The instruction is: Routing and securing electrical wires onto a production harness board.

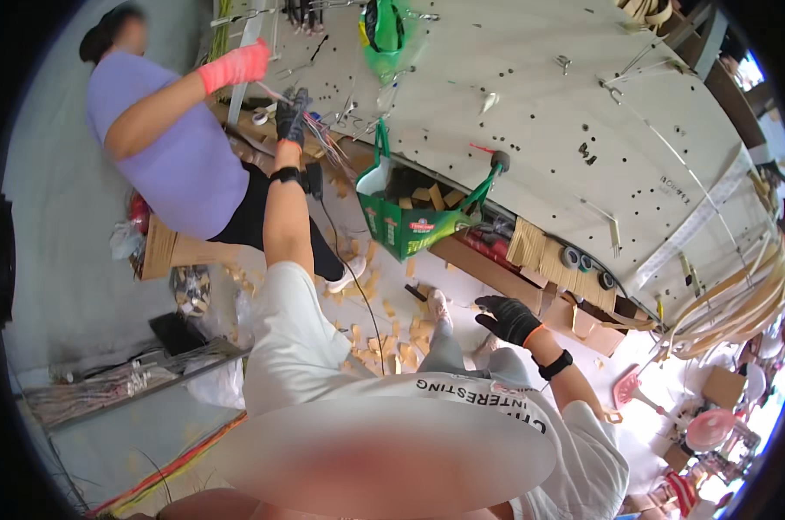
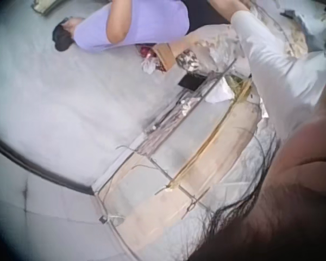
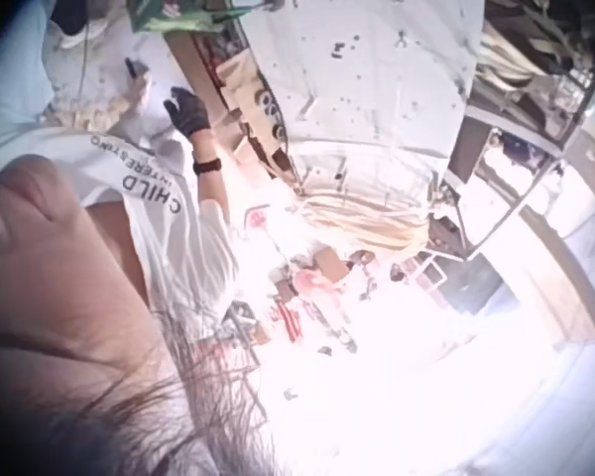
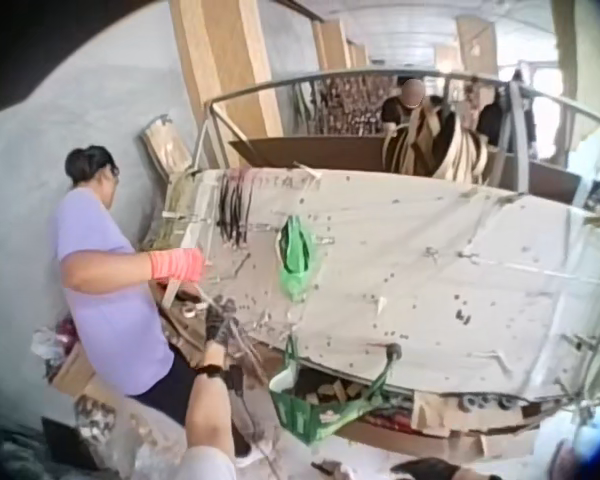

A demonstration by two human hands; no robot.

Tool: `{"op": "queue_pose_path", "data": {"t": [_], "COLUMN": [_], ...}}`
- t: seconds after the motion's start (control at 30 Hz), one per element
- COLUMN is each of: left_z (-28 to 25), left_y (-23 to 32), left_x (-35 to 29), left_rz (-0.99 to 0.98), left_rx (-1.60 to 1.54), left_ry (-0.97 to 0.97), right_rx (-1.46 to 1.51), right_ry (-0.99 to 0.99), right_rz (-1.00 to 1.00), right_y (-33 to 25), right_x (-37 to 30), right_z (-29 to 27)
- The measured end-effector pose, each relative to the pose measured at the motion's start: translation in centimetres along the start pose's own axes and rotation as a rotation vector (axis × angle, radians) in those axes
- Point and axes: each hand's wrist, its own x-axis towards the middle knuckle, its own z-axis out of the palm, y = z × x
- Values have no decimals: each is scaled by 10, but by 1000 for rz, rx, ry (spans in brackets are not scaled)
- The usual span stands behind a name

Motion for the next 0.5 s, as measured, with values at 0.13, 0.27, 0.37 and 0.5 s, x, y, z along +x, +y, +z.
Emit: {"op": "queue_pose_path", "data": {"t": [0.13, 0.27, 0.37, 0.5], "left_z": [148, 28, 14, 24], "left_y": [-42, -155, -169, -40], "left_x": [-135, -257, -364, -464], "left_rz": [-368, -510, -506, -667], "left_rx": [-570, -384, 484, -412], "left_ry": [-141, -291, -383, -572], "right_rx": [24, 139, 258, 464], "right_ry": [161, 222, 302, 206], "right_rz": [206, -7, -55, 9], "right_y": [15, 5, 7, 18], "right_x": [-16, 51, 100, 179], "right_z": [-7, -22, -21, 7]}}
